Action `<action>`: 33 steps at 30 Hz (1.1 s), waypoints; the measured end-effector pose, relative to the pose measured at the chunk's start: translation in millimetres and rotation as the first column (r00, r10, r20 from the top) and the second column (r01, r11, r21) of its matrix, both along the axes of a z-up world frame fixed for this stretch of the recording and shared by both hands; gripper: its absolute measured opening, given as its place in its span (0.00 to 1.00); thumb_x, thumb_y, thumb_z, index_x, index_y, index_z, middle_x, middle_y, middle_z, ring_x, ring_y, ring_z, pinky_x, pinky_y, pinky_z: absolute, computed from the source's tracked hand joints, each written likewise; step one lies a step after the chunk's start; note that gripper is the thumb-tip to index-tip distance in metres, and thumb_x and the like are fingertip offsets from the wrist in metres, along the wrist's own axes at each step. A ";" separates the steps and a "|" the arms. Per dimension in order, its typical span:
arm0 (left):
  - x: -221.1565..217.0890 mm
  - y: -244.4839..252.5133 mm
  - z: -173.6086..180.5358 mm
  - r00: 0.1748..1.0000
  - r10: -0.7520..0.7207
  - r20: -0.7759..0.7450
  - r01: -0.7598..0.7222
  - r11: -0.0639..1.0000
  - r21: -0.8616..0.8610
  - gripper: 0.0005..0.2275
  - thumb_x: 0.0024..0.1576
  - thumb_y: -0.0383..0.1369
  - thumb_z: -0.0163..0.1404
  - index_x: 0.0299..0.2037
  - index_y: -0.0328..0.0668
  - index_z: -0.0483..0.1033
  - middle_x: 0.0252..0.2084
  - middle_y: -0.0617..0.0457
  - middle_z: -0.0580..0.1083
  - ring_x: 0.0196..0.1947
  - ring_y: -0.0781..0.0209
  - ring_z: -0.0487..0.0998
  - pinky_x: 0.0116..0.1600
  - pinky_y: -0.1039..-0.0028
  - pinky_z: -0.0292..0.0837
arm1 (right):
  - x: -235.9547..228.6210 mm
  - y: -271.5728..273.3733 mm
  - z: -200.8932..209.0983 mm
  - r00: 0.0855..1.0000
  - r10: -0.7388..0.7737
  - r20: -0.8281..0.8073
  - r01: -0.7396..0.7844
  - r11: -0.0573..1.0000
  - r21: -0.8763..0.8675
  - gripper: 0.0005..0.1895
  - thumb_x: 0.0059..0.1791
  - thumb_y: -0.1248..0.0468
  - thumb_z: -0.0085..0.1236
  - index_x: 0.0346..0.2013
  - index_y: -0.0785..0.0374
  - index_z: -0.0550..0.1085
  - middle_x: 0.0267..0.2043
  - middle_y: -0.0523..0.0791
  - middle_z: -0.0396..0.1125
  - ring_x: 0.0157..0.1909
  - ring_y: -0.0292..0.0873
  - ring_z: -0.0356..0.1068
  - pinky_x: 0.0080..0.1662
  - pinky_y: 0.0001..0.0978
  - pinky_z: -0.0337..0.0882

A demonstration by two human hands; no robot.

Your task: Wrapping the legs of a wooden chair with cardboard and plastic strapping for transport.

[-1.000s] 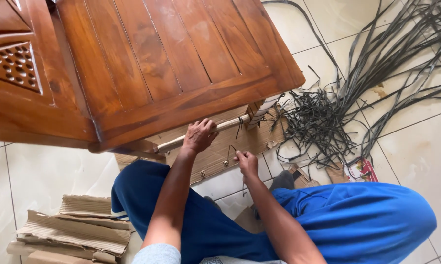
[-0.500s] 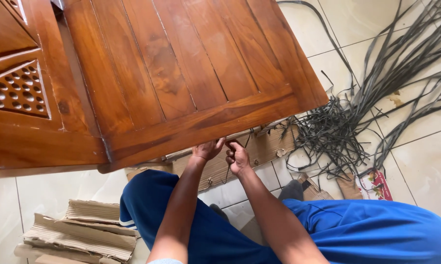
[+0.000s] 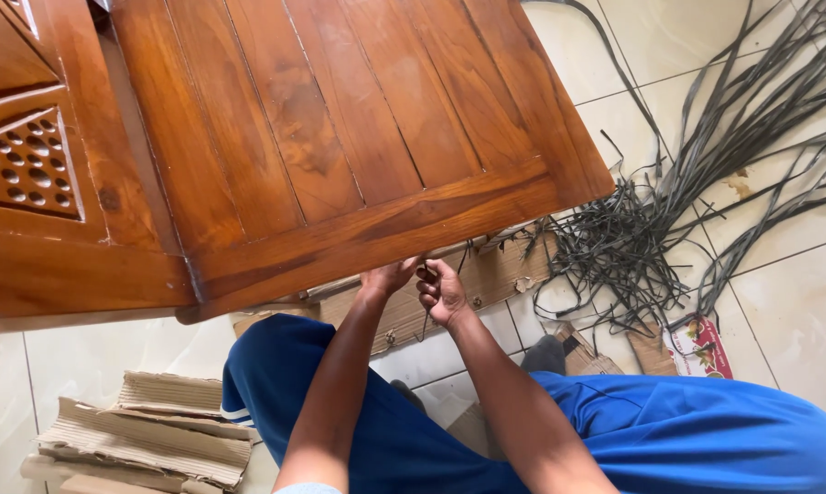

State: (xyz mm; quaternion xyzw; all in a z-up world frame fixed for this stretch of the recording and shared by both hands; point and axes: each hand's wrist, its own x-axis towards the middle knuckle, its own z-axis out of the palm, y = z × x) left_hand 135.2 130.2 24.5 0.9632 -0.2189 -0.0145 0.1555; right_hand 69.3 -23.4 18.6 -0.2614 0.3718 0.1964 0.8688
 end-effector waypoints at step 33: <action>17.5 35.9 -138.0 0.713 -0.567 0.413 0.183 0.719 0.671 0.31 0.59 0.25 0.36 0.72 0.70 0.52 0.53 0.49 0.69 0.56 0.52 0.77 0.63 0.63 0.73 | 42.2 -34.1 -44.3 0.839 0.535 -0.097 -0.158 0.068 -0.985 0.14 0.45 0.58 0.52 0.35 0.61 0.81 0.35 0.51 0.76 0.46 0.60 0.74 0.50 0.60 0.70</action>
